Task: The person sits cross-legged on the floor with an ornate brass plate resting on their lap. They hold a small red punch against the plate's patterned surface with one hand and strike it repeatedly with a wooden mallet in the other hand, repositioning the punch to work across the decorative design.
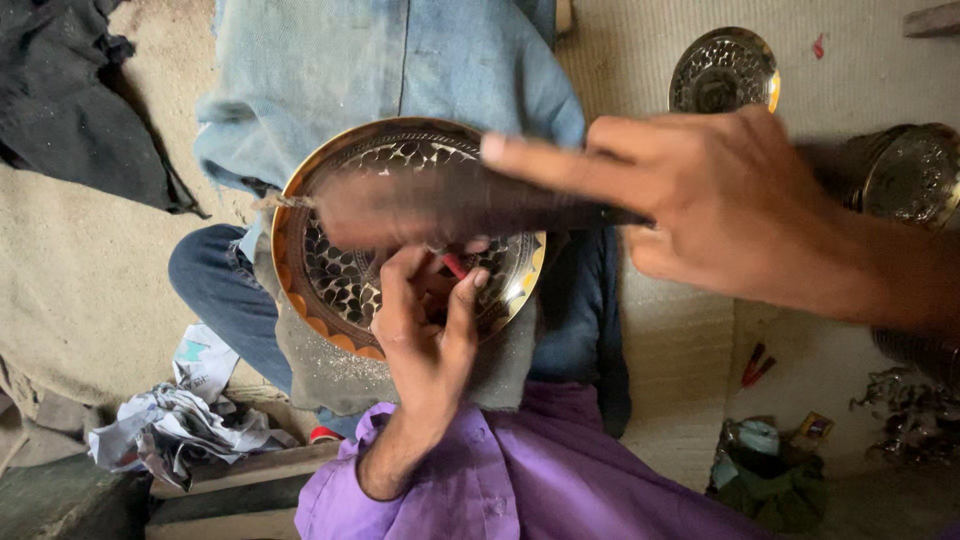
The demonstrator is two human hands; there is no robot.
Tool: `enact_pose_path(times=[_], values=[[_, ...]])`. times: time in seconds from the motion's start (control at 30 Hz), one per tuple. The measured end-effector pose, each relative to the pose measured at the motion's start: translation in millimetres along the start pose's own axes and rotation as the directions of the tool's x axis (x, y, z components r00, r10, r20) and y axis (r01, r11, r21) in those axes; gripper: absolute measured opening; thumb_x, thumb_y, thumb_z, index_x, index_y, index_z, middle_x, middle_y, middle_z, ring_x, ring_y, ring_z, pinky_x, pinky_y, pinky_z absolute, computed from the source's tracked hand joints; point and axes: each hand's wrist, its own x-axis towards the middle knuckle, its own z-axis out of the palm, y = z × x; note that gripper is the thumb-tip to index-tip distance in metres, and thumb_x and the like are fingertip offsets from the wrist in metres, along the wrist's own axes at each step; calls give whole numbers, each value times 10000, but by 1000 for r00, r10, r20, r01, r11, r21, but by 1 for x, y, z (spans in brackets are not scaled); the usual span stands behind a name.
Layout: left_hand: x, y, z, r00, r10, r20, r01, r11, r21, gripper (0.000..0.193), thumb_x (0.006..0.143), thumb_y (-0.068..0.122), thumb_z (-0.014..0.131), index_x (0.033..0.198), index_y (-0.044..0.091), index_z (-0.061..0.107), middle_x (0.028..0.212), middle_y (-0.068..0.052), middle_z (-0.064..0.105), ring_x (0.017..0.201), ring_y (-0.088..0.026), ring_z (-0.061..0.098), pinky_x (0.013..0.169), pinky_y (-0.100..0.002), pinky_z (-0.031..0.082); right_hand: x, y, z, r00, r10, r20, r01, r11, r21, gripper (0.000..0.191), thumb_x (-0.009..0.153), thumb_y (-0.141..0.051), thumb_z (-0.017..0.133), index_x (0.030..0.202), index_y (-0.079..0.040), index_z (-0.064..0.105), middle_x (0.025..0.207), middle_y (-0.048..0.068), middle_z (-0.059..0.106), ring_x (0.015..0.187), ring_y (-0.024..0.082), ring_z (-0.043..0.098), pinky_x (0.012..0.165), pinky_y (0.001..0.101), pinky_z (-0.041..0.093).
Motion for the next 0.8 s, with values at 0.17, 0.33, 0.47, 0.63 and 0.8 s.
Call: enact_pose_path(times=[0.17,0.33,0.47,0.63,0.8], values=[[-1,0,-2,995,-100,-2,100,994,43,329,976,-19,736,1257,-11,563,973,-98,770,842,-88,698,721,-225,574,0,-1,3,998,15,67,-16,1000,3,1002,729,9,750,1603,-315,383,715,3,536,457,144,483,409,282,438],[0,1,-2,999,-52,9,52,998,17,315,990,-15,708,1265,-10,556,1001,-96,762,874,-88,717,742,-232,581,-1,-2,0,997,-2,73,1,1000,11,1016,670,20,744,1558,-315,381,723,17,531,442,161,484,393,301,439],[0,1,-2,997,72,28,-69,994,-86,336,1011,-45,660,1311,-18,511,1148,-117,742,996,-93,701,827,-236,592,-1,-3,-4,1000,-4,-1,4,999,-44,1026,695,11,734,1592,-323,365,718,2,507,500,162,507,417,320,470],[1,-1,-5,1000,4,30,1,985,-174,330,1024,-59,653,1312,-5,501,1132,-132,737,972,-106,708,842,-243,597,-2,-8,-2,999,-22,-29,17,988,-151,1071,635,-40,762,1593,-333,384,747,24,518,567,181,532,453,336,476],[1,0,-5,998,47,33,-41,984,-171,345,1022,-82,634,1328,-17,487,1181,-159,730,1044,-138,727,904,-261,614,0,-6,-4,976,-67,-209,101,983,153,898,835,12,751,1602,-224,349,1081,59,682,697,144,611,542,264,520]])
